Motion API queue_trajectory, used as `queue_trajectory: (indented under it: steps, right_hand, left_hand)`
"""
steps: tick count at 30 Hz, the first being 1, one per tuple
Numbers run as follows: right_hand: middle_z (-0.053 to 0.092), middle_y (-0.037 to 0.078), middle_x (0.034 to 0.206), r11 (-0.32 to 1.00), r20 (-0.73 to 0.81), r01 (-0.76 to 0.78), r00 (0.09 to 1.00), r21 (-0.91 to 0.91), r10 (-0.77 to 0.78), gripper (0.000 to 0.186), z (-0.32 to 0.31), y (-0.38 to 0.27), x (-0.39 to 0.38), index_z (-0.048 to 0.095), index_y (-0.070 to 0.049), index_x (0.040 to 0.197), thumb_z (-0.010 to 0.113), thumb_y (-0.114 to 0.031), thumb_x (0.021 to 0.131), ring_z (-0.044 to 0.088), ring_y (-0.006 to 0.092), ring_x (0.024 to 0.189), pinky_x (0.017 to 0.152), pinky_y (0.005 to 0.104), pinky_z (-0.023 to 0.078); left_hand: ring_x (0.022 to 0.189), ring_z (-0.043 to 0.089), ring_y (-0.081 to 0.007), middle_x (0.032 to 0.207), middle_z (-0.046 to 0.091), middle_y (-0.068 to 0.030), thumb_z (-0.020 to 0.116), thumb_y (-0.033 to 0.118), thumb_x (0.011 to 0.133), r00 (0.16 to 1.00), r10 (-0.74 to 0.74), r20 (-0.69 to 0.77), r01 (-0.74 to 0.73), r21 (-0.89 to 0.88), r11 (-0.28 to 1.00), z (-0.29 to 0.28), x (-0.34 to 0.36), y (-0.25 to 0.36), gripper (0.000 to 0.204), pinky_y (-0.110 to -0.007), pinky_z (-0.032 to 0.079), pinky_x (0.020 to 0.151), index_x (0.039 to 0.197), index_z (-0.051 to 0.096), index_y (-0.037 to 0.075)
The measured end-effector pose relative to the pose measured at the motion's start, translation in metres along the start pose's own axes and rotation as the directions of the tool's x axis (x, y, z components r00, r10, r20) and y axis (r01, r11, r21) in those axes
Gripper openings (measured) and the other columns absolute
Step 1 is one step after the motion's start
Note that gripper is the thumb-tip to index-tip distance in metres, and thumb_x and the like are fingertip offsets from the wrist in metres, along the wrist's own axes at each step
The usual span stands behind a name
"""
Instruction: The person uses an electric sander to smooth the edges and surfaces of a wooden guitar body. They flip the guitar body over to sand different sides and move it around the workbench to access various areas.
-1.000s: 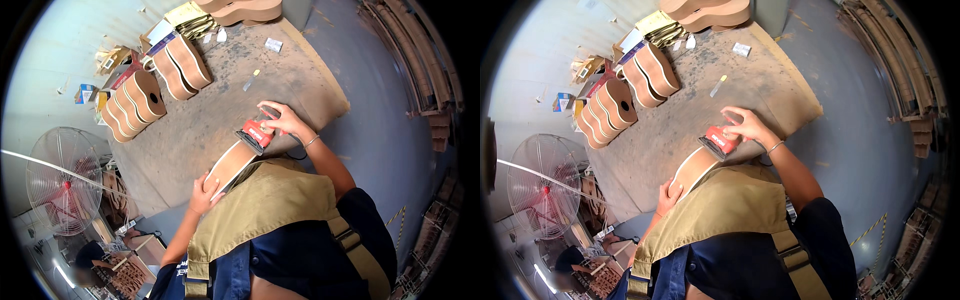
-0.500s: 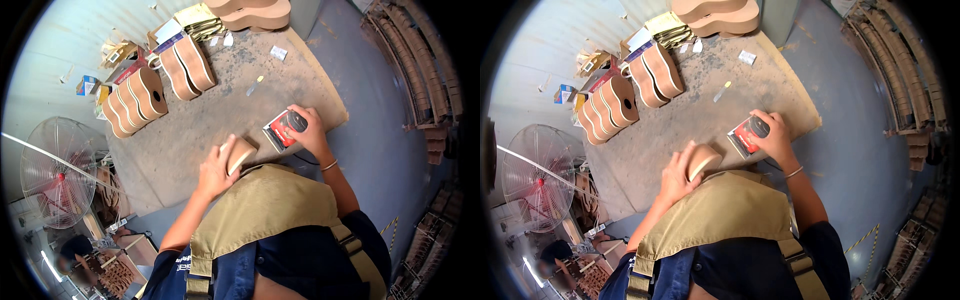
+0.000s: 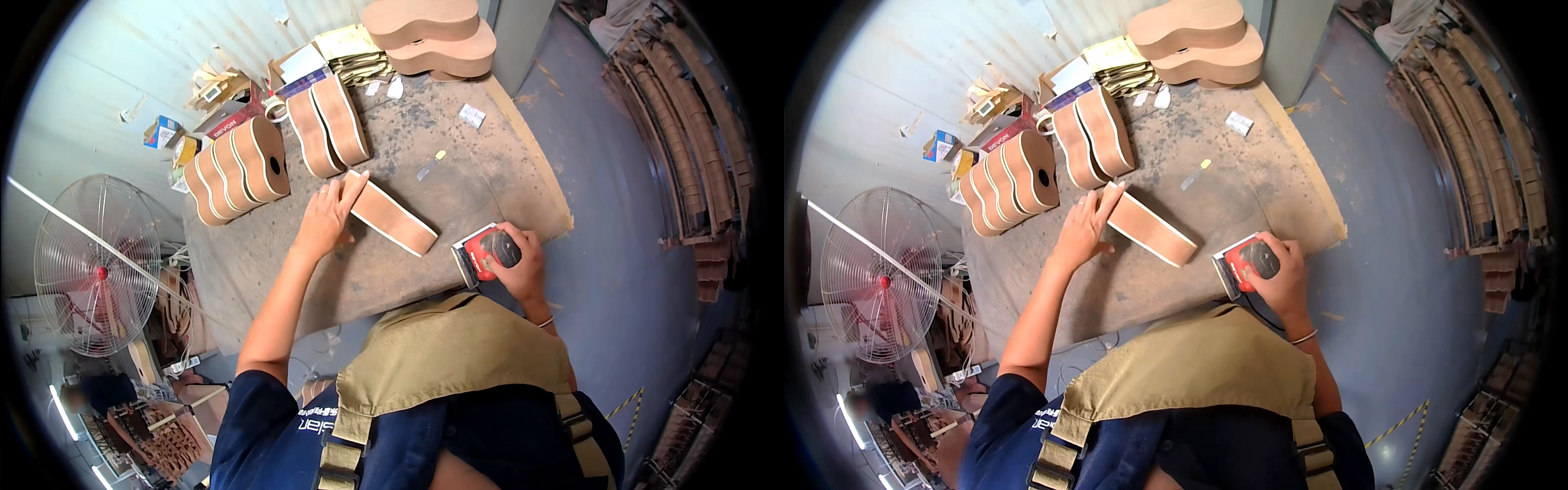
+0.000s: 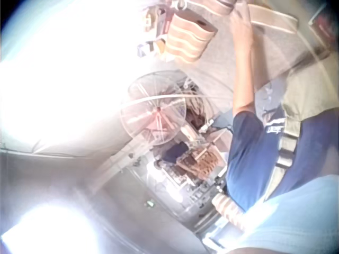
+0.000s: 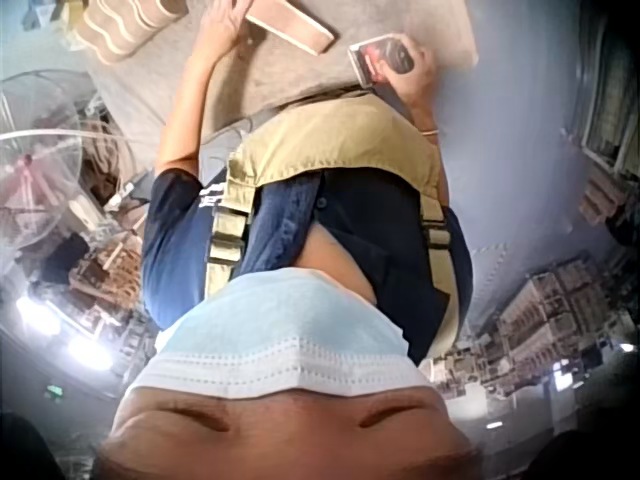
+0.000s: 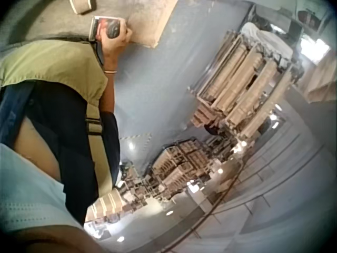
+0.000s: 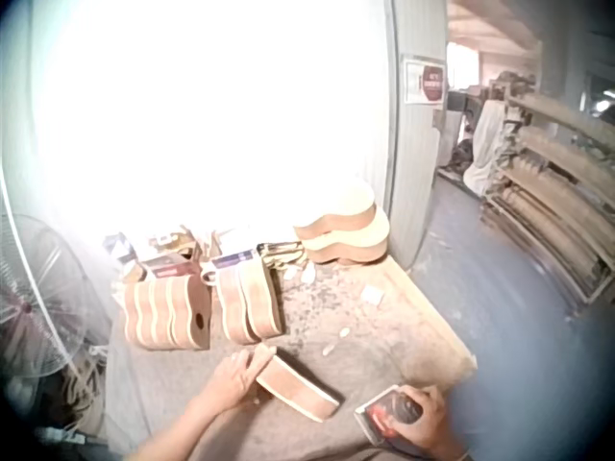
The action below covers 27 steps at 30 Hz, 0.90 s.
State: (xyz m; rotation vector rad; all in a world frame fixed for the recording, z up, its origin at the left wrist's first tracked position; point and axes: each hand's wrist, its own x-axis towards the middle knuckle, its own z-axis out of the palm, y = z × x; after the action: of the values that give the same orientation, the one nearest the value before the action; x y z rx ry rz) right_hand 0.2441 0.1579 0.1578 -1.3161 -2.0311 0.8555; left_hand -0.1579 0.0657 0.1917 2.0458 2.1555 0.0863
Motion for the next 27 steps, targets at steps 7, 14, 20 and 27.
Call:
queue_trajectory:
  steps: [7,14,20,27]
  right_hand:
    - [0.065,0.01,0.115,1.0,0.038,0.014,0.999,-0.002,-0.014,0.066,0.005,-0.009,0.0,0.073,-0.018,0.136,0.093,-0.009,0.073,0.067,0.0302,0.107,0.097,0.0416,0.056]
    - [0.062,0.01,0.114,0.997,-0.039,0.08,0.996,-0.003,-0.08,0.064,0.003,-0.027,0.018,0.073,-0.021,0.136,0.092,-0.012,0.075,0.069,0.0303,0.103,0.092,0.0427,0.059]
    - [0.061,0.01,0.114,0.992,0.005,0.122,0.993,0.019,-0.122,0.066,0.004,-0.066,0.049,0.073,-0.022,0.137,0.091,-0.01,0.075,0.068,0.0297,0.104,0.092,0.0419,0.059]
    - [0.062,0.009,0.118,0.959,0.12,0.273,0.952,0.076,-0.281,0.066,0.026,-0.114,0.073,0.073,-0.023,0.139,0.09,-0.011,0.076,0.07,0.0301,0.103,0.09,0.0424,0.06]
  left_hand:
    - [0.109,0.059,-0.042,0.118,0.053,-0.0156,0.097,0.009,0.07,0.95,0.186,-0.252,-0.201,-0.035,0.979,-0.004,0.012,-0.02,0.087,-0.052,0.05,0.095,0.145,0.054,0.014]
    - [0.104,0.058,-0.0413,0.109,0.058,-0.0185,0.104,0.034,0.066,0.95,-0.119,-0.289,-0.021,-0.438,0.899,0.021,-0.073,0.038,0.079,-0.049,0.051,0.09,0.118,0.054,0.002]
    - [0.102,0.061,-0.0392,0.11,0.051,-0.0189,0.086,0.04,0.085,0.957,-0.264,-0.118,0.209,-0.346,0.915,0.035,-0.11,0.112,0.085,-0.05,0.056,0.08,0.16,0.054,0.018]
    - [0.117,0.061,-0.039,0.135,0.056,-0.0211,0.087,0.033,0.085,0.949,-0.259,-0.182,0.176,-0.378,0.909,0.06,-0.121,0.12,0.076,-0.05,0.06,0.089,0.155,0.061,0.023]
